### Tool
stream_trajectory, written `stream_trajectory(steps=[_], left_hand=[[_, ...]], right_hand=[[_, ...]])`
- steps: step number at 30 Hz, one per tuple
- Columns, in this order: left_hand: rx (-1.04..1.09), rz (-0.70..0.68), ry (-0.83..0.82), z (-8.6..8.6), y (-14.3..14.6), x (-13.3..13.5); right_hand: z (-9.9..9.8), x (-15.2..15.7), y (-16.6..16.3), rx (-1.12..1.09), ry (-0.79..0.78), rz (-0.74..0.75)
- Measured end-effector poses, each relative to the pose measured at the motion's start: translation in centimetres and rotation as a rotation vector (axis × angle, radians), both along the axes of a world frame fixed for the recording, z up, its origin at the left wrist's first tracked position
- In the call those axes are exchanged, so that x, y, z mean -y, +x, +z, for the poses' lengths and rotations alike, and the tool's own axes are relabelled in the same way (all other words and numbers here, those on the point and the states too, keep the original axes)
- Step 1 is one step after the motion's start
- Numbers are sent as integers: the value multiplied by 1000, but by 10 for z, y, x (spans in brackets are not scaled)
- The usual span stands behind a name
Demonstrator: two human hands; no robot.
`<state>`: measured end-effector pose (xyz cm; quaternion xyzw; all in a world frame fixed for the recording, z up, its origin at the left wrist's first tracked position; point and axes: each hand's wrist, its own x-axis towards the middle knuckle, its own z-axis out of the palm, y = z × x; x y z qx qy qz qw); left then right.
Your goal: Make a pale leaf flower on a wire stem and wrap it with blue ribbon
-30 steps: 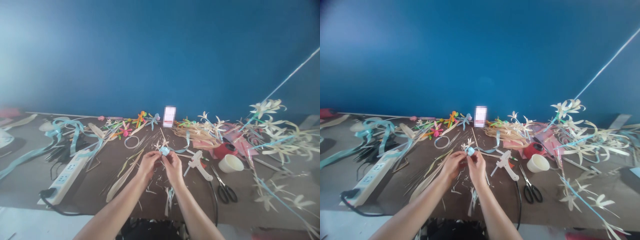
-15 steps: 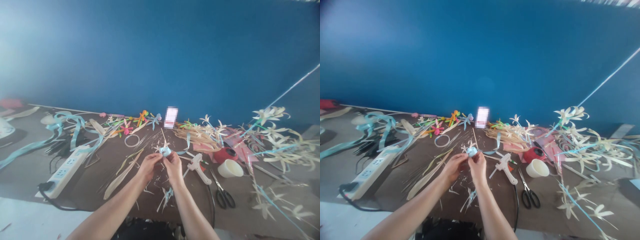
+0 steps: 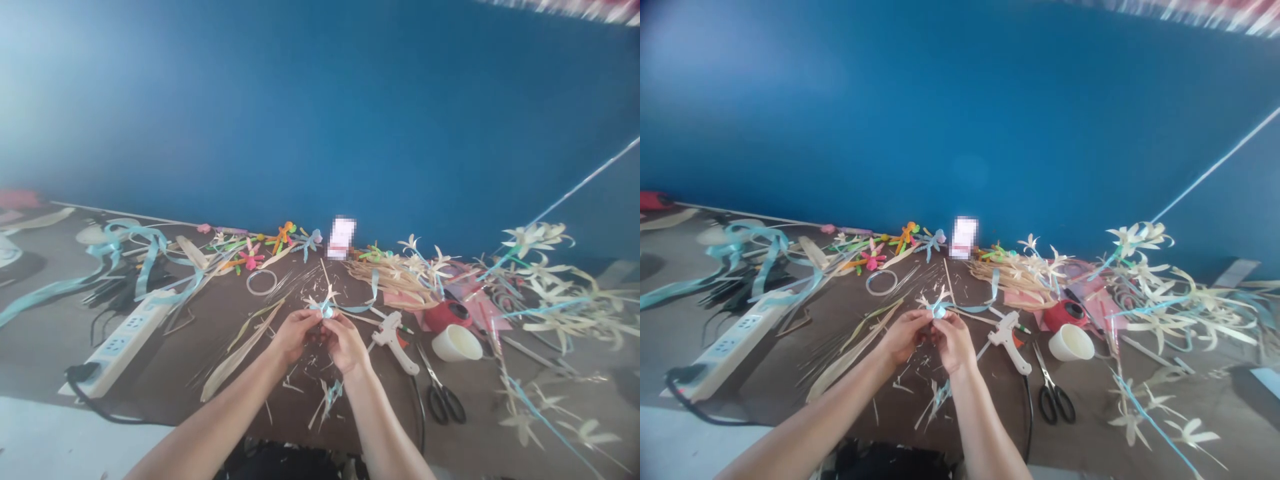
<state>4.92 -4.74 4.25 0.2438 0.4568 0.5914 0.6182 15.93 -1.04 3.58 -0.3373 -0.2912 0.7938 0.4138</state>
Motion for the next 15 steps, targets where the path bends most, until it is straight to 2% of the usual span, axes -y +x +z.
stream_trajectory(steps=[5,15], left_hand=[[75,50,-25,-4,5,-1],[-32,222,-38,-5,6,-1]], right_hand=[[3,6,-4,-35,21,-30],[-5,7,-12,56,150,-186]])
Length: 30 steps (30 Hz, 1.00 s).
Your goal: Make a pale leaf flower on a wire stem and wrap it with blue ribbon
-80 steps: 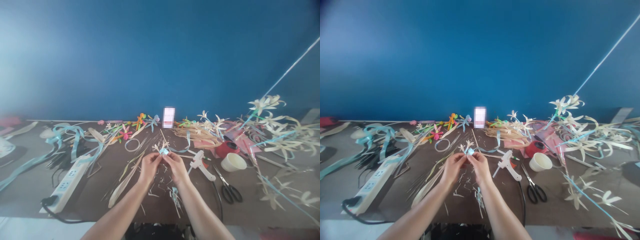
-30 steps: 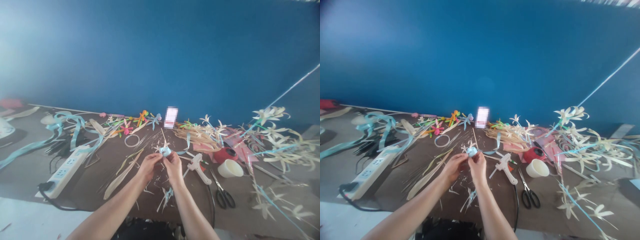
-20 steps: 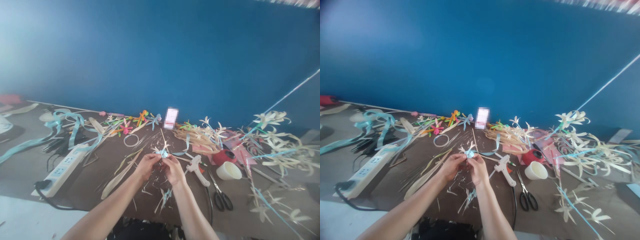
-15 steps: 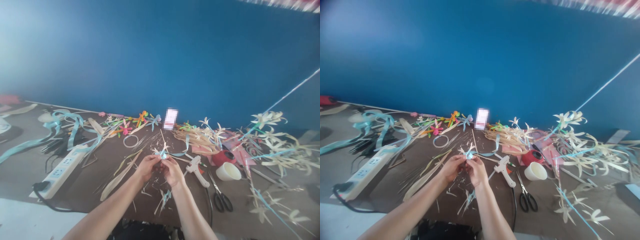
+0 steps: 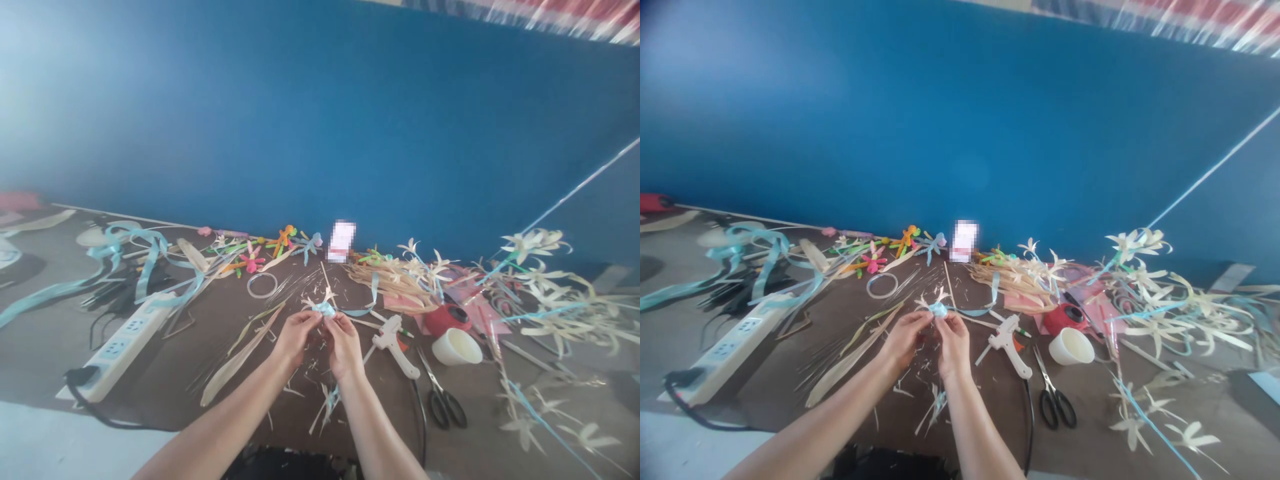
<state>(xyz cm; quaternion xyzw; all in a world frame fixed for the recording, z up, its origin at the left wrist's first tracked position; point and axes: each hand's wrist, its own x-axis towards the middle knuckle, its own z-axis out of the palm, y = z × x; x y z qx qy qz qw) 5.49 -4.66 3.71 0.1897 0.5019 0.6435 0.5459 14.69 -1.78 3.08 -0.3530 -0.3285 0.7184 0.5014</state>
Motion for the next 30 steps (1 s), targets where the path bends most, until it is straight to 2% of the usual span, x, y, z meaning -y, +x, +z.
stream_trajectory(steps=[7,18,30], left_hand=[[-3,35,9,2,-1,1],[-97,50,71,-1,-4,0],[-249,-8,114,-7,-10,-1]], right_hand=[[-1,4,-6,5,78,-71],[-3,9,-8,-92,20,-55],[-7,4,-10,-128,0,-71]])
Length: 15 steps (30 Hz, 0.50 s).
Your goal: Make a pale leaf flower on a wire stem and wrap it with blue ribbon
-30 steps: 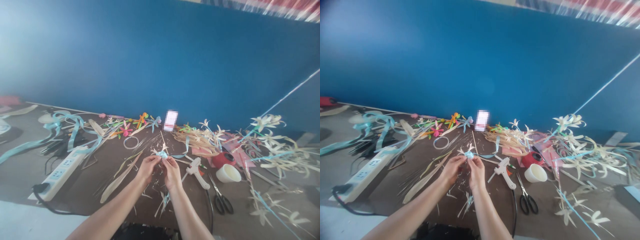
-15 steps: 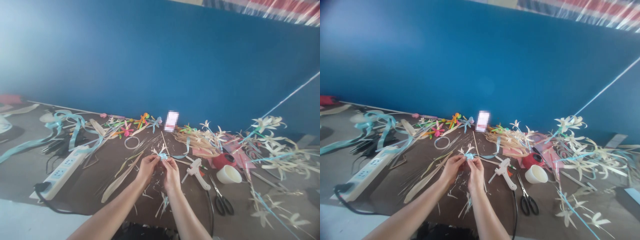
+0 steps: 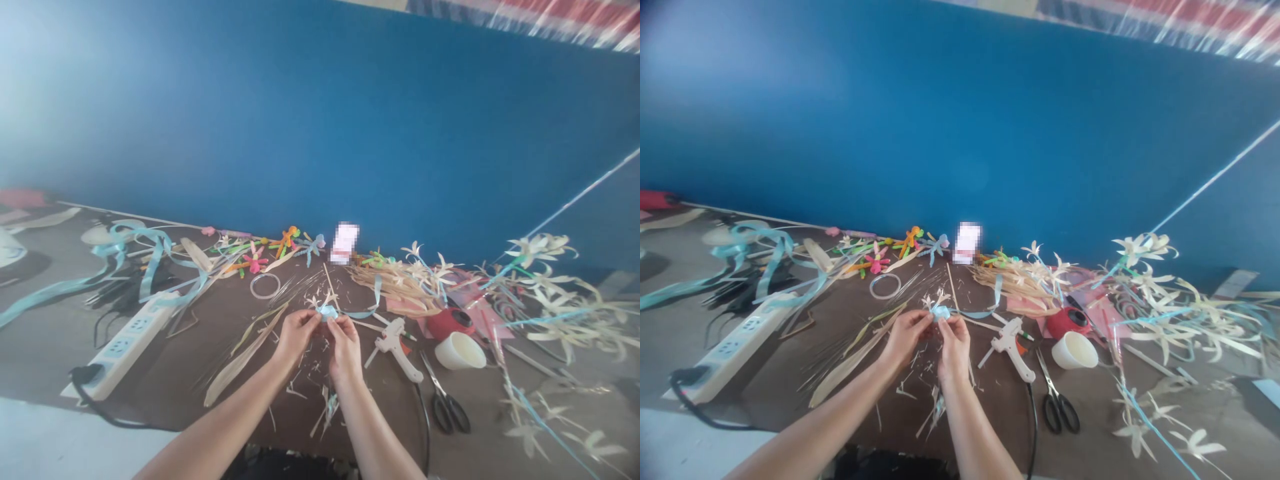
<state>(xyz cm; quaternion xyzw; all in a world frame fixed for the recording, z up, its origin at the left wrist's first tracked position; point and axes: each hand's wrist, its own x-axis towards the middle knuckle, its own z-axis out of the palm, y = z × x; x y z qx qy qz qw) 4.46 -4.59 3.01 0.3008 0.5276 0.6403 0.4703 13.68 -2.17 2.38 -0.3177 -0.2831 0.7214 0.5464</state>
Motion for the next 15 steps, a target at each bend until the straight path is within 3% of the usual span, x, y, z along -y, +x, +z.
stream_trajectory(steps=[10,15], left_hand=[[-207,-44,23,3,-1,2],[-190,-8,25,-2,-3,2]], right_hand=[[22,-6,4,19,-1,205],[16,-6,3,0,-9,160]])
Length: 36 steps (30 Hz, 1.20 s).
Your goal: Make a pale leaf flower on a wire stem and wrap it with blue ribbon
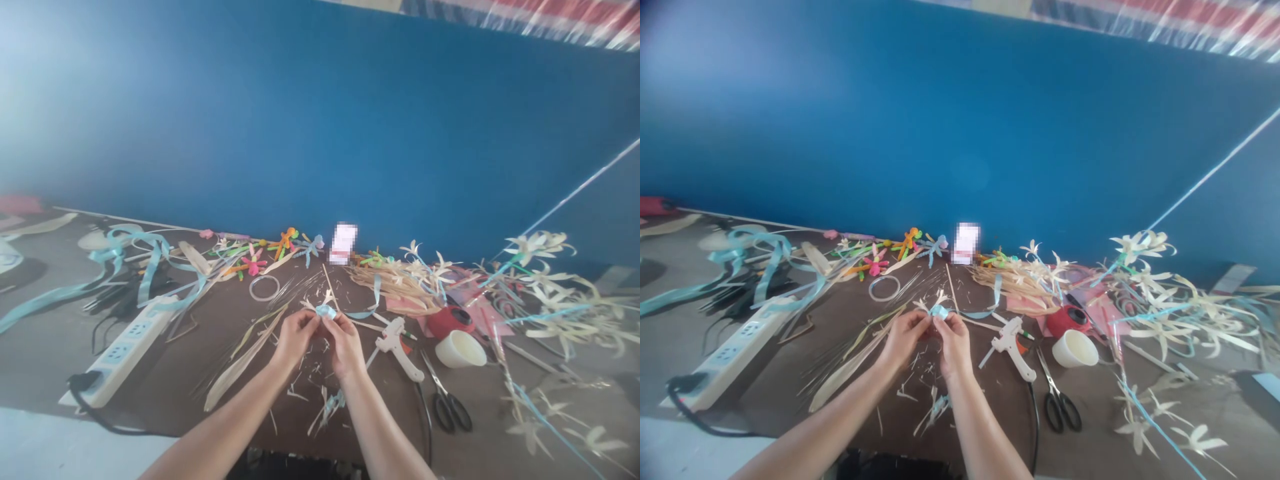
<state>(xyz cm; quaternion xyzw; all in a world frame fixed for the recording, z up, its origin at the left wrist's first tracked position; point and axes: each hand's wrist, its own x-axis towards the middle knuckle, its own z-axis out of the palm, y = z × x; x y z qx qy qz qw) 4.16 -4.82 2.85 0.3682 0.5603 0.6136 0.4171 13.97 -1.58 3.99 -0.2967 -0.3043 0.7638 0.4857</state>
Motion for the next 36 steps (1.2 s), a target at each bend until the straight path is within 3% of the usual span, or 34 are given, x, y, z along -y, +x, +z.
stream_trajectory(steps=[11,16,22,28,36], left_hand=[[1,6,7,8,-7,3],[90,19,-40,10,-15,6],[49,55,-13,16,-24,13],[148,143,-15,27,-29,13],[263,213,22,48,-45,-1]], right_hand=[[1,-19,1,-157,-196,26],[16,-26,5,-217,-301,170],[33,-22,11,-267,-358,361],[47,-38,18,-314,-321,221],[81,-61,43,-351,-152,30]])
